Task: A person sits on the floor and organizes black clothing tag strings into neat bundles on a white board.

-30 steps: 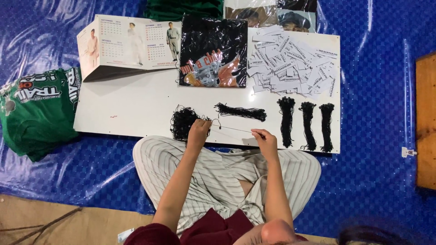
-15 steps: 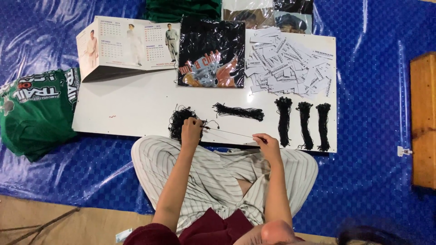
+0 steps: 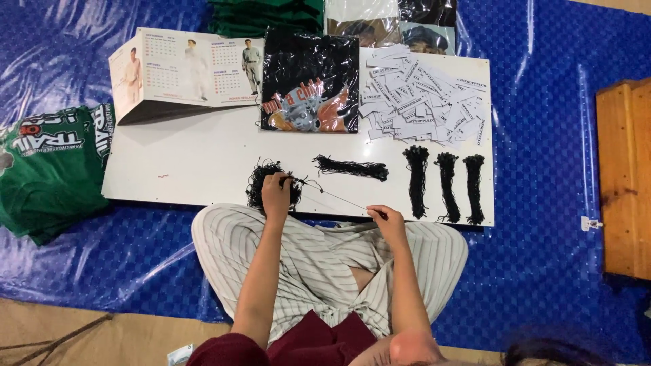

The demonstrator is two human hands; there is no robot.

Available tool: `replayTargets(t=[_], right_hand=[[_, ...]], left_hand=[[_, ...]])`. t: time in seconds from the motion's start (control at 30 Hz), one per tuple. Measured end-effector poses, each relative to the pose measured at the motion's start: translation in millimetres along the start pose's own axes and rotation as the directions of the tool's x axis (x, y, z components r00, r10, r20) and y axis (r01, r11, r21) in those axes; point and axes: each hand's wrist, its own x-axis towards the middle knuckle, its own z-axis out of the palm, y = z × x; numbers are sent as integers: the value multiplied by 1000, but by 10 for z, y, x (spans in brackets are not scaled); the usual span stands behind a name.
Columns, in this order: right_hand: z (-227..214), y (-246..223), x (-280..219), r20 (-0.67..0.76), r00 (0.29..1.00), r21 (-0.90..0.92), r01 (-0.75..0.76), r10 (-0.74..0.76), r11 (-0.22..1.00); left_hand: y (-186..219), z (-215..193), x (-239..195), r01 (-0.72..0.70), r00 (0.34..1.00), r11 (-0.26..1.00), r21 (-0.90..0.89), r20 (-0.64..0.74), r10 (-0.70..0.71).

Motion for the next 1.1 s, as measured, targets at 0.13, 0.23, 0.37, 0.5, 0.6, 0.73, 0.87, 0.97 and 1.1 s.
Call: replayTargets(t=[0.13, 0.23, 0.37, 0.5, 0.6, 0.73, 0.87, 0.97, 1.1], right_hand=[[211, -147, 25, 27, 998, 58, 52, -54, 997], [393, -363, -45, 165, 973, 146, 135, -159, 980], [644, -296, -79, 301, 942, 167, 101, -148, 981], [821, -273, -91, 292, 940, 53, 166, -175, 985], [980, -255, 6, 188, 955, -105, 253, -231, 962], [1180, -511, 239, 76, 961, -174, 276, -266, 945], [1283, -753, 377, 39, 973, -267, 229, -227, 936], [1280, -421, 565, 50, 964, -355, 262, -261, 898], [997, -58, 564, 80, 955, -491, 287, -285, 822]], left_hand=[[-130, 107, 67, -39, 984, 982, -184, -177, 6], [-308, 161, 185, -33, 903, 984, -173, -427, -45], [-576, 173, 311, 178, 811, 792, -583, -368, -454], [-731, 360, 282, 149, 832, 970, -191, -507, -228], [-281, 188, 163, -127, 825, 990, 59, -549, 138], [-3, 198, -1, -364, 816, 898, 247, -381, 436], [-48, 261, -81, -450, 888, 852, 267, 36, 458], [-254, 361, 27, -401, 916, 854, 331, 144, 374], [-533, 486, 93, -433, 901, 848, 306, 137, 411]])
